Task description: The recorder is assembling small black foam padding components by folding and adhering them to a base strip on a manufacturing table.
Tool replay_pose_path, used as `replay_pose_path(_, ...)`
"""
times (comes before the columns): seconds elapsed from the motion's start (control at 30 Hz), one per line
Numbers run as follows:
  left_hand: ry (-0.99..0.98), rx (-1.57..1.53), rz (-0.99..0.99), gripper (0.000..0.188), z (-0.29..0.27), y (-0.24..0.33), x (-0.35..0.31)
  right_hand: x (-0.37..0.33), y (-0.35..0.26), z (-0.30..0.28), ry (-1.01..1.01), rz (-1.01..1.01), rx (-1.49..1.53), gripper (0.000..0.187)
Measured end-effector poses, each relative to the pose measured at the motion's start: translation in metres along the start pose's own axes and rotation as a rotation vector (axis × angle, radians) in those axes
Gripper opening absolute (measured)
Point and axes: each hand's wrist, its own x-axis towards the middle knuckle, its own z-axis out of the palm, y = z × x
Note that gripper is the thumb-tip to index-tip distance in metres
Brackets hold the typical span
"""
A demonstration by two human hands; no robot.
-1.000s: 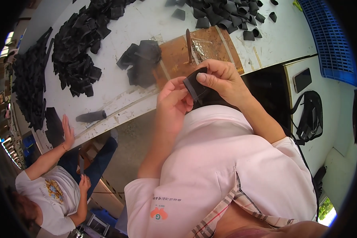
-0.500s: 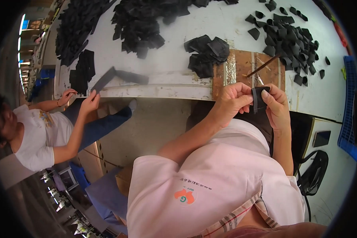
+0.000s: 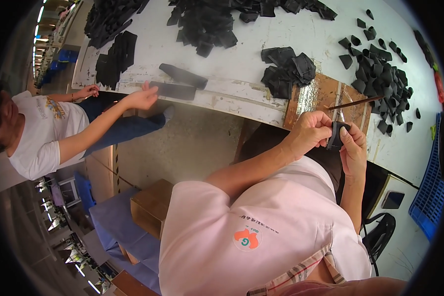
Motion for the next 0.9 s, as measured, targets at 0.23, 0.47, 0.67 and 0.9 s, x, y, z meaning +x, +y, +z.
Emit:
replay_pose_path(0.23, 0.062, 0.023, 0.113, 0.008, -0.009, 0.005, -0.005, 0.002, 0.002, 0.008, -0.014, 0.022, -0.016, 0.014)
replay_pose_path(0.47, 1.272, 0.548, 0.729, 0.029, -0.156, 0.012, -0.026, -0.002, 0.012, -0.007, 0.061, 0.053, -0.055, 0.012)
replay_pose_path(0.67, 1.843, 0.882, 0.149, 0.059, -0.293, 0.049, -0.073, -0.003, 0.020, -0.004, 0.088, 0.104, -0.094, 0.012)
replay_pose_path(0.9, 1.899, 0.859, -0.055, 0.067, -0.294, 0.052, -0.058, 0.002, 0.013, 0.028, -0.027, 0.171, -0.202, 0.003)
